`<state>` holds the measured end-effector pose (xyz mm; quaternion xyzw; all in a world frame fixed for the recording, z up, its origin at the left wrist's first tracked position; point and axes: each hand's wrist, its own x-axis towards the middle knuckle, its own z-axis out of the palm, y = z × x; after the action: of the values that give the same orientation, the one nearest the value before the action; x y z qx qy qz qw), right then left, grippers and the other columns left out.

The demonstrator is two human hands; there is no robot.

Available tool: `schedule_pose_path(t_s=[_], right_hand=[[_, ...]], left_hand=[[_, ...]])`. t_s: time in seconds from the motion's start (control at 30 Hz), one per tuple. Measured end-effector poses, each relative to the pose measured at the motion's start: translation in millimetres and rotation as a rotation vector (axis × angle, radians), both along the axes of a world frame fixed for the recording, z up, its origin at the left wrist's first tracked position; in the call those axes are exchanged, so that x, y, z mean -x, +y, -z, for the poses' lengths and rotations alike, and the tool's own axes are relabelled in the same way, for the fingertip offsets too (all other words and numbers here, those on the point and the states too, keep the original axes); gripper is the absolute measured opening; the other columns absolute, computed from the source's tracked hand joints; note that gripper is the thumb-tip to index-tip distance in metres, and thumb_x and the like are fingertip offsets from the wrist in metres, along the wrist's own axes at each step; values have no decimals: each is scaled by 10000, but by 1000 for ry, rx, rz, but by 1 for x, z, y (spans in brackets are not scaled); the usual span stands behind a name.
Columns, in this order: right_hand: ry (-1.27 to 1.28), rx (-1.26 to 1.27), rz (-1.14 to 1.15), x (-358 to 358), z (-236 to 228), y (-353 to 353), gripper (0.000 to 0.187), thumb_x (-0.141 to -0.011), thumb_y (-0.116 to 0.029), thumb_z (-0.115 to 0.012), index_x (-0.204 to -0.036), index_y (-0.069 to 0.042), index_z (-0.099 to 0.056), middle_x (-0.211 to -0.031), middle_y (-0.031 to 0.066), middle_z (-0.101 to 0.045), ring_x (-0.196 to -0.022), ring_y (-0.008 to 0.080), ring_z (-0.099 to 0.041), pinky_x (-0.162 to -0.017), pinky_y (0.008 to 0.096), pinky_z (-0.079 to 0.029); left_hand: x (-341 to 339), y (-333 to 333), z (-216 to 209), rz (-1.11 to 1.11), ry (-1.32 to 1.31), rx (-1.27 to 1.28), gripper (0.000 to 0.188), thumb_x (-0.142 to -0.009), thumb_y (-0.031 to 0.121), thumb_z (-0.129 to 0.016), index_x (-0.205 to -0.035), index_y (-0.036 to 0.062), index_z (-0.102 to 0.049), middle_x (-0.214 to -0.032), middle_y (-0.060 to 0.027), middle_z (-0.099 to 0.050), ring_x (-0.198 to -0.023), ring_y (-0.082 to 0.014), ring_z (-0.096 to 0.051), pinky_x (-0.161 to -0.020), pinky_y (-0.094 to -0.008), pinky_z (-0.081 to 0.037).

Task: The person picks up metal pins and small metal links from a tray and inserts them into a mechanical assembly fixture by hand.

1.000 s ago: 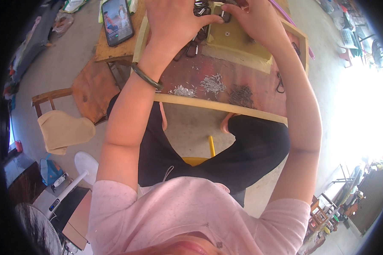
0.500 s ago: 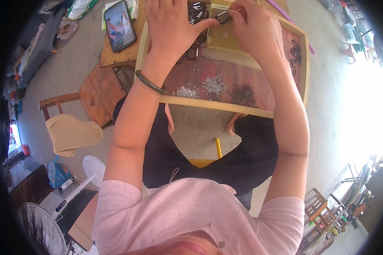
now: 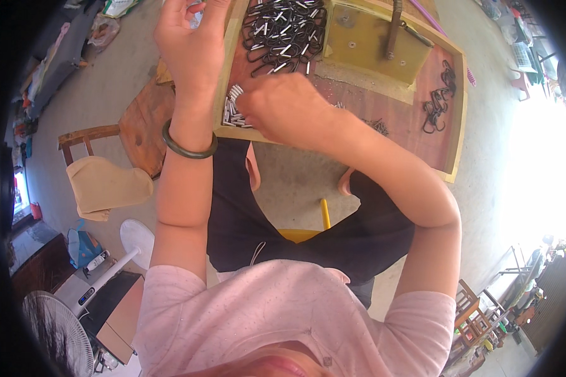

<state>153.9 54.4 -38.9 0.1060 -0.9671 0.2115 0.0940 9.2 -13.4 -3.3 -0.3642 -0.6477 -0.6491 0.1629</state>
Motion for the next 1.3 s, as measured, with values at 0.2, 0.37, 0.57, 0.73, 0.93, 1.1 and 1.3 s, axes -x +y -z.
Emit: schedule_pose_path(t_s=[0.2, 0.37, 0.57, 0.73, 0.93, 1.1, 1.3], right_hand=[[-88, -273, -29, 10, 0, -11, 97, -793, -130, -725, -838, -44, -719, -904, 124, -695, -808, 293, -728, -738, 414, -564], [-7, -383, -74, 17, 1, -3, 111, -781, -140, -726, -838, -46, -720, -872, 129, -713, -833, 278, -730, -757, 427, -557], [-185, 192, 134, -21, -27, 44, 171, -777, -166, -735, -896, -49, -696, -792, 86, -714, -760, 275, -717, -707, 408, -553], [-264, 456, 275, -56, -32, 68, 196, -793, -113, -736, -968, -30, -709, -781, 72, -689, -710, 174, -653, -684, 330, -546], [-240, 567, 473, -87, -37, 74, 161, -844, -69, -726, -983, 6, -697, -844, 52, -663, -801, 162, -600, -746, 314, -516], [-130, -108, 588, -123, -33, 55, 54, -831, -90, -691, -877, -62, -699, -820, 61, -664, -776, 248, -676, -734, 383, -543], [-193, -444, 455, -124, -15, 33, 55, -732, -111, -699, -782, -89, -693, -784, 59, -639, -758, 233, -667, -747, 348, -512]], left_hand=[[-2, -15, 0, 75, 5, -30, 218, -943, 225, -758, -931, 21, -682, -840, -30, -682, -791, -121, -596, -733, -275, -444], [-8, -22, -7, 137, -23, -6, 225, -958, 223, -737, -931, 9, -673, -835, -33, -678, -758, -110, -581, -723, -268, -448], [-20, -36, -1, 519, -48, 240, 137, -887, 128, -773, -930, 42, -674, -751, -34, -599, -709, -166, -623, -670, -288, -511], [-43, -35, 6, 740, 255, 550, 171, -816, 42, -766, -909, 26, -624, -852, -58, -615, -809, -236, -644, -716, -338, -511], [-64, -15, 19, 631, 439, 553, 169, -810, 34, -751, -926, 37, -628, -873, -87, -639, -816, -288, -652, -685, -379, -510], [-64, -7, 23, 601, 124, 512, 189, -896, 15, -728, -1081, 53, -727, -886, -33, -661, -766, -126, -656, -605, -253, -519], [-69, -3, 31, 603, -23, 463, 86, -898, 58, -734, -982, 42, -735, -863, -46, -687, -696, -186, -677, -621, -296, -516]])
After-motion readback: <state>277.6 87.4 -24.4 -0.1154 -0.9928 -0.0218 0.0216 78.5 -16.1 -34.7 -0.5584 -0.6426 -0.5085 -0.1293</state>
